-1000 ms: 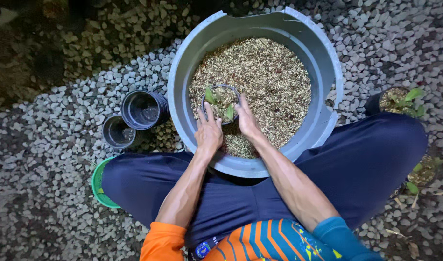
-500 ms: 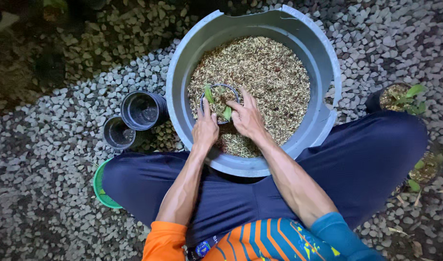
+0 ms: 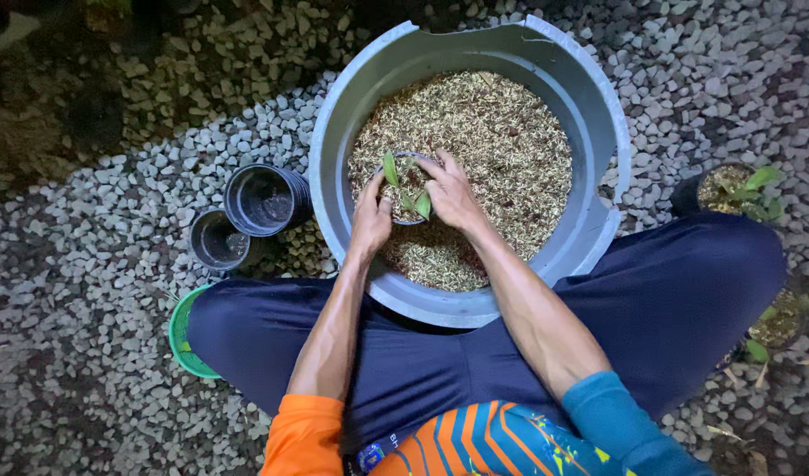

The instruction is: The person sits on a gravel surface and repeatedly fills small black pots with a light-colored substrate from a large basin. They place small green seedlings into the pots, cover the roots with more substrate, and set the finished pots aside. The process is repeated for multiple seedlings.

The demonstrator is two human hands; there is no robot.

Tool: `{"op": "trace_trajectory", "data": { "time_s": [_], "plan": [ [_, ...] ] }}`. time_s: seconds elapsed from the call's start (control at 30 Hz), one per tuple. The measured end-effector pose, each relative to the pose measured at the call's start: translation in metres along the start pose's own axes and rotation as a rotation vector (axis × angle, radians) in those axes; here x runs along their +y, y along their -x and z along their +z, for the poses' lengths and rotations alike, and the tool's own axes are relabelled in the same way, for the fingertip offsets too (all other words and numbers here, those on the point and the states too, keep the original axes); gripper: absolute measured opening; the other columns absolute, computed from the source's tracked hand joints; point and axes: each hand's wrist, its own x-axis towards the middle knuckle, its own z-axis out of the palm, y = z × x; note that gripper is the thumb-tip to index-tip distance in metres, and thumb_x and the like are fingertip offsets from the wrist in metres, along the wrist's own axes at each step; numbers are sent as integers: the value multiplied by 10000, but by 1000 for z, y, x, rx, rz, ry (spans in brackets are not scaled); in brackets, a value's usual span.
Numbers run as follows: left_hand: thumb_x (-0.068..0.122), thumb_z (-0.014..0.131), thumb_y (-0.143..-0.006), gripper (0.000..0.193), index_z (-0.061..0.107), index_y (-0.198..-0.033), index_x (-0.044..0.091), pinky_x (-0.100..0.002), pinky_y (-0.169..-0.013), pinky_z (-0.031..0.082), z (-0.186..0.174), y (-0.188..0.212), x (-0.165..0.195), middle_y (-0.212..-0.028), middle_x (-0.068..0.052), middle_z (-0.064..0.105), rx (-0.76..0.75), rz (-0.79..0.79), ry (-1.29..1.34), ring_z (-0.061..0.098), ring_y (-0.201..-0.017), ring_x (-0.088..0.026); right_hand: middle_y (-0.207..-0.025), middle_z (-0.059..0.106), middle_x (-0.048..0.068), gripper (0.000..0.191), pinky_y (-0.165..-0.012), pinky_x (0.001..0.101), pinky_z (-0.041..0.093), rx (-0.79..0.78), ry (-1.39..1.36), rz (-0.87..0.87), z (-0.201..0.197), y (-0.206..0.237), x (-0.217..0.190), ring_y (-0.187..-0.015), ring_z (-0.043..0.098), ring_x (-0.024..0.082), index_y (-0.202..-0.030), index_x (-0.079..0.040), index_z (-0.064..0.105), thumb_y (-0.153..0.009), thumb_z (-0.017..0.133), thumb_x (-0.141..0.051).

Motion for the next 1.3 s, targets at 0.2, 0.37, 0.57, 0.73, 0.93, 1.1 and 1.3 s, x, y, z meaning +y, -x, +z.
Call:
{"op": "trace_trajectory", "data": {
  "time_s": [0.2, 0.37, 0.57, 0.73, 0.93, 1.1, 1.3],
  "plan": [
    [-38, 539, -956, 543, 514, -1460, 165, -481, -1218, 300, 3, 0, -1, -1579, -240, 377, -42, 55, -90, 360, -1472, -411, -1667, 262, 206, 512, -1223, 580, 230, -112, -7, -1, 2, -8, 6, -1526, 260, 402, -1420, -227, 606, -970, 367, -182],
    [-76, 521, -919, 657, 454, -1525, 169, -456, -1215, 355, 6, -1, -6, -1559, -232, 419, 23, 162, -92, 422, -1448, -407, -1653, 276, 207, 502, -1241, 553, 230, -89, 2, -13, 5, -6, 11, -1529, 256, 398, -1393, -222, 640, -943, 420, -187],
    [-34, 589, -912, 673, 485, -1511, 256, -441, -1140, 437, 0, 2, 0, -1574, -237, 417, -6, 207, -258, 482, -1393, -426, -1641, 300, 195, 506, -1236, 528, 237, -85, 102, -43, 7, -3, 19, -1518, 263, 396, -1379, -194, 648, -907, 467, -191],
    [-34, 611, -876, 735, 468, -1531, 269, -465, -1133, 451, -13, 2, 10, -1568, -251, 401, -17, 287, -379, 484, -1383, -457, -1625, 378, 174, 499, -1240, 491, 349, -140, 73, -100, 7, -3, 22, -1467, 400, 356, -1394, -171, 634, -943, 421, -203],
    [-2, 574, -944, 695, 402, -1568, 250, -458, -1154, 446, -10, 7, 9, -1609, -233, 374, -10, 176, -395, 482, -1409, -439, -1646, 401, 134, 552, -1278, 475, 270, 146, -305, 179, -2, 10, 13, -1533, 379, 285, -1510, -126, 500, -980, 366, -203],
    [3, 572, -899, 906, 21, -1612, 96, -499, -1169, 309, 2, 14, 2, -1657, -288, 178, -65, 154, -230, 315, -1469, -469, -1698, 140, 123, 620, -1252, 490, 163, -10, -547, 197, -6, 9, 11, -1566, 171, 297, -1592, -111, 211, -993, 327, -215],
    [84, 603, -927, 937, -20, -1626, 57, -475, -1140, 412, 0, 19, -4, -1491, -376, 407, -69, 15, -163, 504, -1314, -494, -1533, 466, 168, 524, -1065, 456, 452, 75, -413, 271, -4, 23, 16, -1328, 511, 282, -1517, -102, 430, -994, 410, -88]
  ]
}}
